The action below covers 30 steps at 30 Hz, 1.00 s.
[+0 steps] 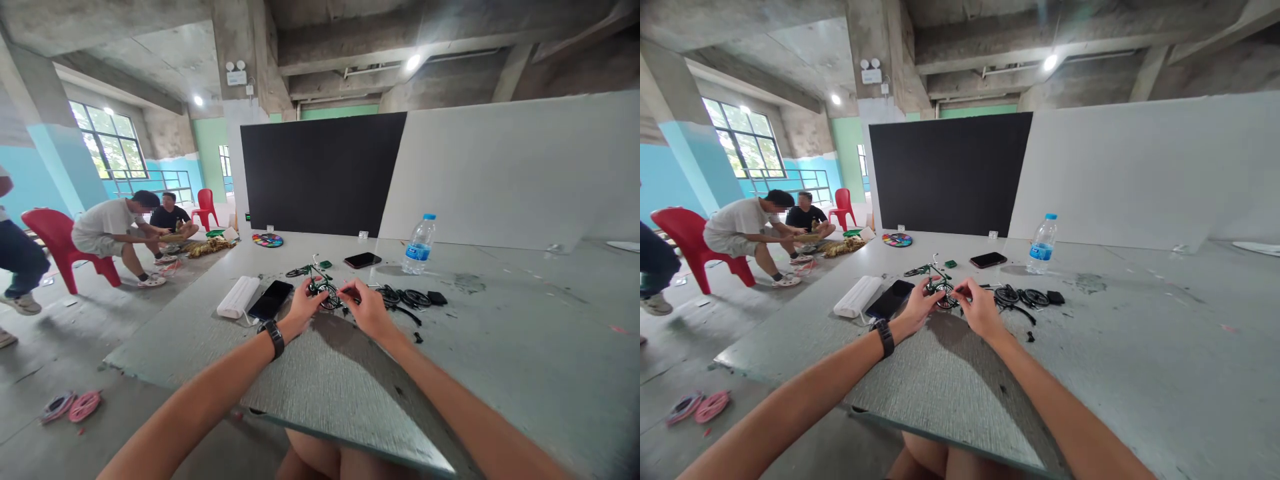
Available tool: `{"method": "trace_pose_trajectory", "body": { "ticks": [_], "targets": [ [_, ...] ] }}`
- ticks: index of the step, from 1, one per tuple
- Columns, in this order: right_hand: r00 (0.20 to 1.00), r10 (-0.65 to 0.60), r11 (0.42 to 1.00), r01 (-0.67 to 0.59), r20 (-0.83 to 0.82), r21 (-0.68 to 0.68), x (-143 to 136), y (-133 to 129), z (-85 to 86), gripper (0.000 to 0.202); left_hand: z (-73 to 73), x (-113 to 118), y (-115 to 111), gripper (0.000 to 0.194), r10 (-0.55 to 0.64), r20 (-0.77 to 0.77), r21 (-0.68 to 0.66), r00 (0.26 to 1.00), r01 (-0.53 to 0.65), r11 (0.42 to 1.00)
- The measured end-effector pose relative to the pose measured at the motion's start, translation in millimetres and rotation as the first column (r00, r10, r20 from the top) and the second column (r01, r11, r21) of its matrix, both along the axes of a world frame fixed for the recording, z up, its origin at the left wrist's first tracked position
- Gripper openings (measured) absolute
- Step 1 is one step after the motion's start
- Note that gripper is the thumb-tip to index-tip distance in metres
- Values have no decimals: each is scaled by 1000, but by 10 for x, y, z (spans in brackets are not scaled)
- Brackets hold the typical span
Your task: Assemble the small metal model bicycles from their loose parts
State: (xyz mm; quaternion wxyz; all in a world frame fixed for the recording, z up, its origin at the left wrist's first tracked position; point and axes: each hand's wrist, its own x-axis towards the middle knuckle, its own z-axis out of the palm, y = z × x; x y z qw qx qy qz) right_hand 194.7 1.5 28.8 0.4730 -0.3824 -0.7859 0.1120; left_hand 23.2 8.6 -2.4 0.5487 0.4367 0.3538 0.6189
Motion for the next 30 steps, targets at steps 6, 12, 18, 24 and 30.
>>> {"method": "trace_pose_trajectory", "body": {
  "ticks": [6,12,18,24,30],
  "targets": [
    [999,34,999,-34,24,18,-59,-48,21,29,6,-10,13,52,15,-6,2,1000,-15,1000],
    [990,-140,990,140,-19,8,19,82,-54,39,6,-37,14,58,-9,31,-3,999,9,1000],
    [979,-184,981,189,84,-49,63,134,-139,40,33,-55,-9,60,-32,-37,40,999,33,999],
    [994,-83,984,72,-66,-160,-6,123,-182,47,-18,-64,40,62,-75,-44,141,996,81,987],
    [951,18,954,-109,-309,-280,-26,178,-207,50,10,-101,6,70,-88,-156,213,984,120,970]
  ]
}}
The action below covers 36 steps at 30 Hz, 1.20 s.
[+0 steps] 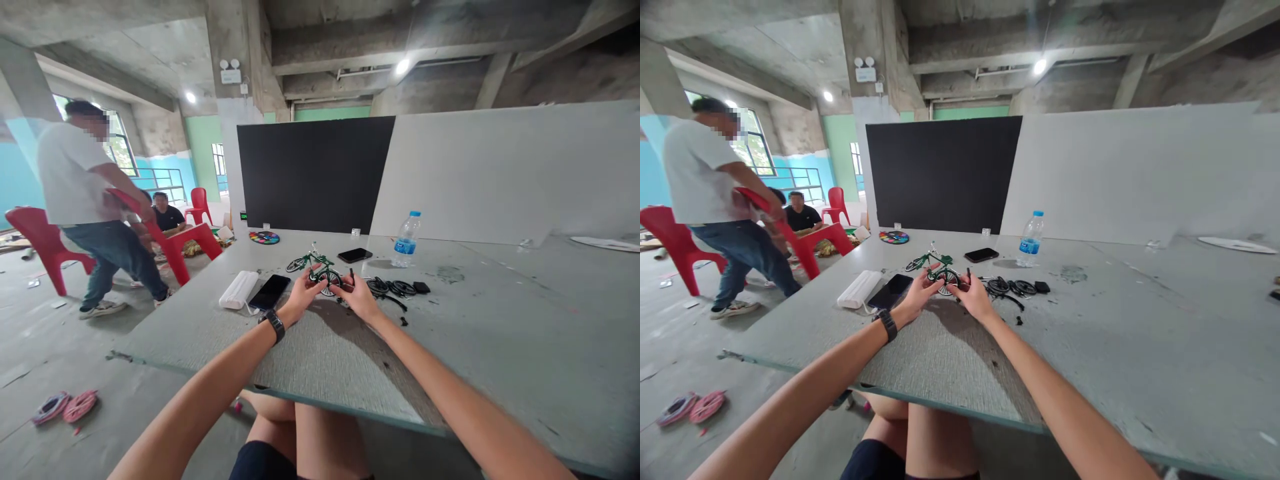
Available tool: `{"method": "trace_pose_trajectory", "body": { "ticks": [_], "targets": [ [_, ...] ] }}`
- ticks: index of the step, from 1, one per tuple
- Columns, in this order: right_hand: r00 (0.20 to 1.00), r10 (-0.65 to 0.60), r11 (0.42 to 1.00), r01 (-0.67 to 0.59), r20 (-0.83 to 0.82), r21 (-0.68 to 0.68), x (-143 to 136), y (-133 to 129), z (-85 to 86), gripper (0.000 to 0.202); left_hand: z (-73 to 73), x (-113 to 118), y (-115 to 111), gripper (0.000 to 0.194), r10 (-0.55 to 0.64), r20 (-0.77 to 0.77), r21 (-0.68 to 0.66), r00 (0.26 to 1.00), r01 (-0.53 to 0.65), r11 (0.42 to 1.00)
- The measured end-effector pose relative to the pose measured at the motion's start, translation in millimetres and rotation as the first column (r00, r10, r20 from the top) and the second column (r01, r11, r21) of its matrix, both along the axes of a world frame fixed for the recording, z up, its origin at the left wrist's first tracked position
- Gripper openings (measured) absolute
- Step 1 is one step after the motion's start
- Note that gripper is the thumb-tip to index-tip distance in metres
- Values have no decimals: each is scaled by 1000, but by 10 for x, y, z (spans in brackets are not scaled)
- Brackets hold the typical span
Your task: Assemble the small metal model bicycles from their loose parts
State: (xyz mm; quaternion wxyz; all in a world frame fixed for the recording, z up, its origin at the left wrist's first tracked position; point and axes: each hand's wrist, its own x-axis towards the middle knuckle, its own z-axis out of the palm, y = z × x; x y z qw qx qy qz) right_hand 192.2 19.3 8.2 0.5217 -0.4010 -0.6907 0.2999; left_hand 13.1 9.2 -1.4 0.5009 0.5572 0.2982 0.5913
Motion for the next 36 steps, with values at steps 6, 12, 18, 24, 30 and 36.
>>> {"method": "trace_pose_trajectory", "body": {
  "ticks": [6,12,18,24,30,36],
  "targets": [
    [996,-82,996,83,-19,37,137,133,2,54,52,-39,40,51,31,126,-13,992,-29,999],
    [985,-153,979,140,81,145,291,169,75,54,98,-240,102,51,150,318,-68,936,-135,989],
    [921,-292,922,200,259,330,347,102,124,57,31,-397,242,49,228,25,-33,973,-227,973],
    [878,-313,922,189,363,339,336,54,131,44,-54,-497,342,40,341,-322,174,883,-299,938],
    [856,-293,928,148,426,341,315,53,73,29,-40,-530,324,24,394,-463,251,794,-309,917],
    [834,-272,936,113,480,334,331,53,36,21,13,-523,291,25,430,-561,329,707,-286,900]
  ]
}}
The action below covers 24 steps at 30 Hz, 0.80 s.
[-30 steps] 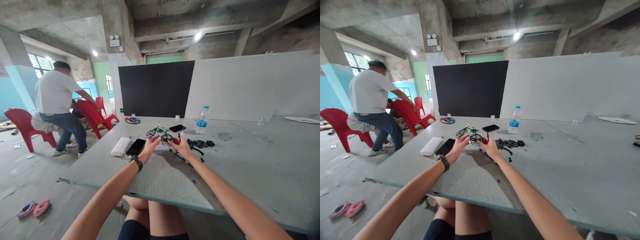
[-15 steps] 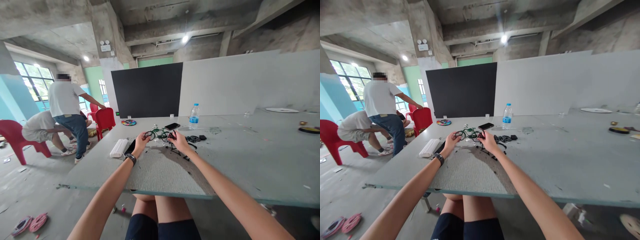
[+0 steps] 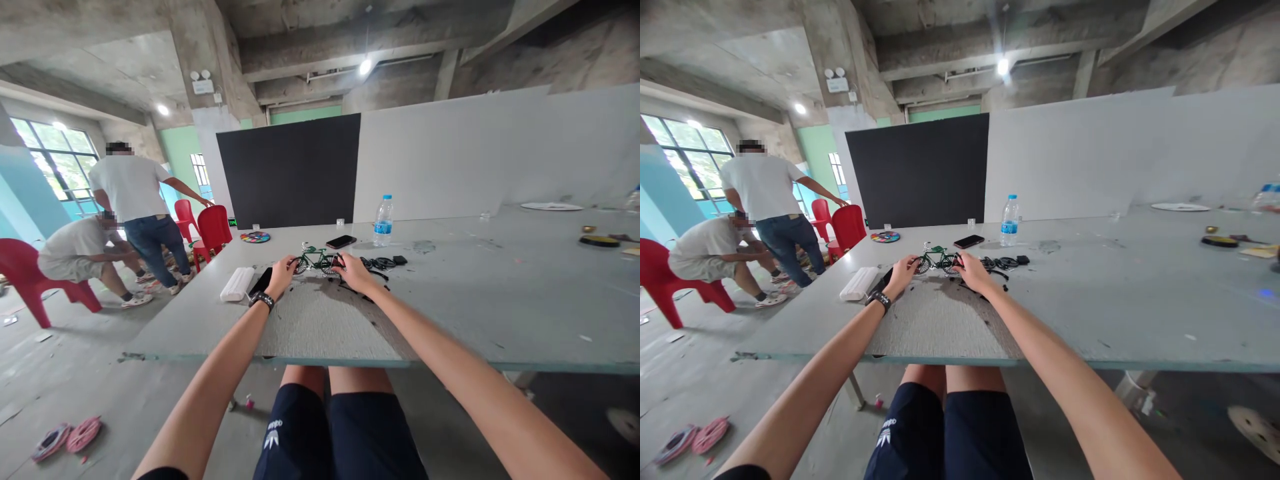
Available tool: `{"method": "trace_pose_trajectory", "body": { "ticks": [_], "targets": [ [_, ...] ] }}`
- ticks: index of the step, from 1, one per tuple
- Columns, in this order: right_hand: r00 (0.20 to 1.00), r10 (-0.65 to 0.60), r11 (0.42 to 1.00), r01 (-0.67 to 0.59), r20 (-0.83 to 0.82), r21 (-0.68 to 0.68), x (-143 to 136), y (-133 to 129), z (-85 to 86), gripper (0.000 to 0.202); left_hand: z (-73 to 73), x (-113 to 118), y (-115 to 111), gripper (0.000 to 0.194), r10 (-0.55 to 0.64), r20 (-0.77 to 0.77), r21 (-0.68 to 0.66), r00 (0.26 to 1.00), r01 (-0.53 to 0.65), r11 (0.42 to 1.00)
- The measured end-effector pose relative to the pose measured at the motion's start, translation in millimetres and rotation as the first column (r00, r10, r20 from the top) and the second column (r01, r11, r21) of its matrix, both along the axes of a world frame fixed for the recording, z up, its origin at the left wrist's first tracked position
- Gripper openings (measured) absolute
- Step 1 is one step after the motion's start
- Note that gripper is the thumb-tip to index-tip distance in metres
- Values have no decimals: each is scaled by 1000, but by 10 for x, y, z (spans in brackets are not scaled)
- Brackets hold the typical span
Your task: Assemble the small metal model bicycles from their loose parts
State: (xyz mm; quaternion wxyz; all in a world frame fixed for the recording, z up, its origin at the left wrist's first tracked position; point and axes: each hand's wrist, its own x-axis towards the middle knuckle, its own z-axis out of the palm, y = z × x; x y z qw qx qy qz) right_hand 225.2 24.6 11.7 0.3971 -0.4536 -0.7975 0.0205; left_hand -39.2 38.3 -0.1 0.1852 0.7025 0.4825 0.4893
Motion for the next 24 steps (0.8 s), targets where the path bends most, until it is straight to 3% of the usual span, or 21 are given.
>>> {"method": "trace_pose_trajectory", "body": {
  "ticks": [8,12,17,24],
  "targets": [
    [990,-15,1000,15,143,-1,40,15,-55,25,26,-36,-26,30,21,-177,123,984,1,992],
    [980,-29,999,32,199,-13,53,38,10,34,64,-64,-58,34,58,-273,101,960,-32,994],
    [998,-44,996,48,53,-80,70,-13,124,26,87,-107,-96,33,66,-306,76,950,-44,996],
    [991,-135,988,133,-16,-78,44,-198,30,17,62,-97,-99,30,24,-260,28,965,-18,999]
  ]
}}
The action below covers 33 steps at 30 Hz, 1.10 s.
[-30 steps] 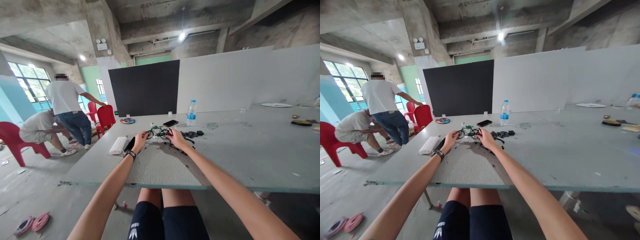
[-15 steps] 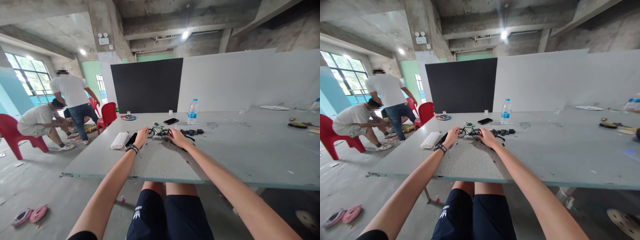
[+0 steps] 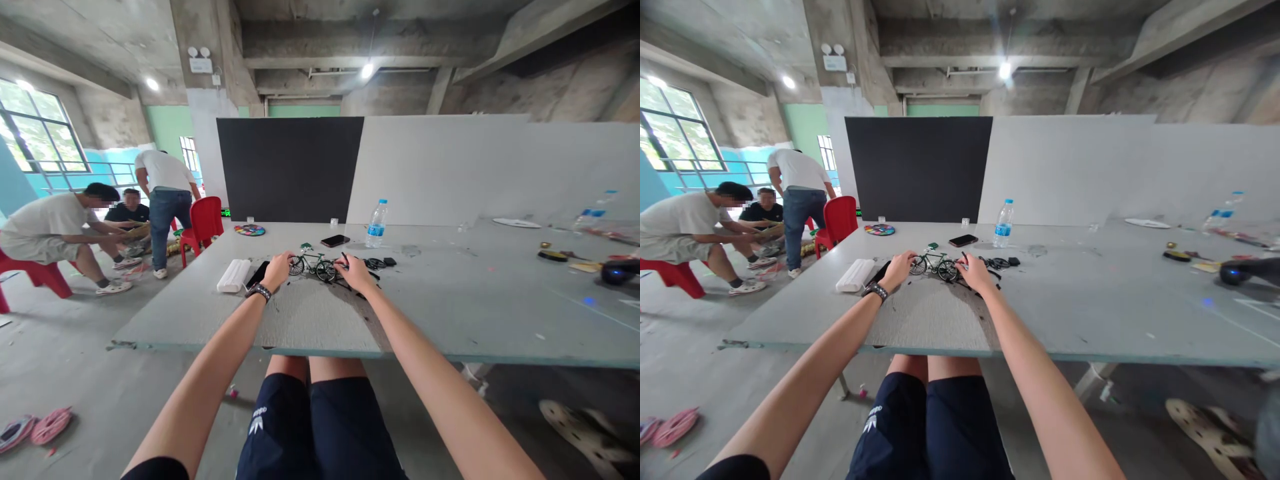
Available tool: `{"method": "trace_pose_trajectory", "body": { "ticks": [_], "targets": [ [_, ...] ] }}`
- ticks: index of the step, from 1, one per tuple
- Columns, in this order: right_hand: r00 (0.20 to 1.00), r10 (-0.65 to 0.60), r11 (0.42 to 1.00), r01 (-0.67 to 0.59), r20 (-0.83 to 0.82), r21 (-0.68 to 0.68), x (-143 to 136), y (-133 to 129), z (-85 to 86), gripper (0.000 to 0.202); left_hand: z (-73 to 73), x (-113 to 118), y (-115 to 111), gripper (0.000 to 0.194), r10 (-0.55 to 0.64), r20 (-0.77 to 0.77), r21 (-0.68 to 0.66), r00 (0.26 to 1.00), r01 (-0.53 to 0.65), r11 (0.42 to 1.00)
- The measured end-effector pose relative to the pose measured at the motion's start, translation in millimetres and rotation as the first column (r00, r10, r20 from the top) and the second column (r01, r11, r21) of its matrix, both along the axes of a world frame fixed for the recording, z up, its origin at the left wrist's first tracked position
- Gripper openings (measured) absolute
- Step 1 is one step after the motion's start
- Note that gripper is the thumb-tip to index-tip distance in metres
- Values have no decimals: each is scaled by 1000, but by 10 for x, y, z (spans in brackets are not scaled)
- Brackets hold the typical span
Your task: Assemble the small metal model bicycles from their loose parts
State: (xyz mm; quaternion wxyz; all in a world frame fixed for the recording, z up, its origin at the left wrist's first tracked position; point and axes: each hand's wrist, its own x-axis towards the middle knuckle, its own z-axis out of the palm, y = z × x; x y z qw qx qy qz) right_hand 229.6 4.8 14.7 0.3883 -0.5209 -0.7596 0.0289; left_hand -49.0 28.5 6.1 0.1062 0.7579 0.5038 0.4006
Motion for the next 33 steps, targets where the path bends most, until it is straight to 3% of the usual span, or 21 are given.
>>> {"method": "trace_pose_trajectory", "body": {
  "ticks": [5,10,21,26,33],
  "targets": [
    [999,-26,995,23,28,92,-84,-76,-35,23,-23,51,18,24,-36,174,-17,984,39,999],
    [994,-71,997,68,80,42,-112,-49,-80,26,-63,76,52,26,-34,255,-33,966,44,998],
    [993,-100,987,91,66,134,-152,-68,-57,20,-13,94,51,34,-125,58,23,990,124,992],
    [991,-100,977,80,94,197,-154,-51,-75,17,-12,108,33,28,-191,79,34,978,189,981],
    [997,4,948,-30,82,316,-218,-51,-95,17,8,150,-11,19,-193,144,20,971,193,981]
  ]
}}
